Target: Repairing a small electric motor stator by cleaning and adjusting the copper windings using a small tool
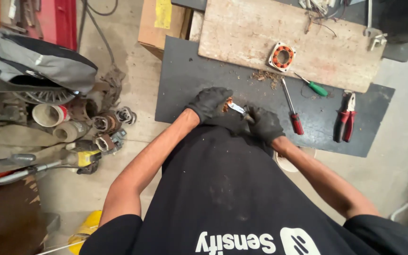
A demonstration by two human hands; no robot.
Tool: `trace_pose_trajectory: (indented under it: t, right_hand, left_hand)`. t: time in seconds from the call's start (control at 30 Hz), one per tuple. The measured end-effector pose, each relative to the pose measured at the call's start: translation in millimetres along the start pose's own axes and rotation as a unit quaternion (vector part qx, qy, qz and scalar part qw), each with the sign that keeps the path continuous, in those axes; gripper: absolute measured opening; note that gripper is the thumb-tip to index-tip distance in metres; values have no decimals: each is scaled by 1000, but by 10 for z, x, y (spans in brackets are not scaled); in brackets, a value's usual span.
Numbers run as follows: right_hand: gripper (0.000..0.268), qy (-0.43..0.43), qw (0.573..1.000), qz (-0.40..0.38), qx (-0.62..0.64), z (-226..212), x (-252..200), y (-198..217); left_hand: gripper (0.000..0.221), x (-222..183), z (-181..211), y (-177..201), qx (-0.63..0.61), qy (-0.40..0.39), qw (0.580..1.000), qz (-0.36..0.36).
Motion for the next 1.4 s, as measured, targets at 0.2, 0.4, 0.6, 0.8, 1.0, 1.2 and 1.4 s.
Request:
trace_pose_trajectory:
  t: [0.2, 0.4, 0.6, 0.8, 1.0, 1.2, 1.4]
  right_hand:
    - [56, 79, 993, 85, -6, 103, 288, -162]
    - [63, -46, 944, -172, 278, -71, -533, 677]
    - [71, -26, 933, -219, 283, -77, -699, 875]
    - [76, -87, 920, -193, 330, -63, -720, 496]
    - [81, -118, 937, -107, 309, 253, -422, -62]
    - [82, -140, 939, -114, 292, 347, -638, 16]
    - [76, -128, 941, -110, 292, 361, -657, -106]
  left_hand:
    - [92, 4, -146, 156, -25, 37, 996, -72]
    - [105, -22, -153, -21, 45, -34, 998, -30]
    - [102, -24, 19, 106, 23, -16, 998, -56]
    - [94, -58, 84, 337, -41, 14, 998, -43]
    - [91, -144, 131, 563, -143, 64, 987, -35]
    - [87, -171, 28, 721, -103, 51, 991, -75]
    - [82, -217, -31, 1057, -75, 69, 989, -108]
Point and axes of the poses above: each hand's wrist, its own x-axis towards the middle knuckle, its own y-axis out of the back of the hand, z = x × y, the point moved 5 cm from there along x, towards the middle knuckle, and after that the axes turned 8 degrees about -y, right-handed, at the moved point
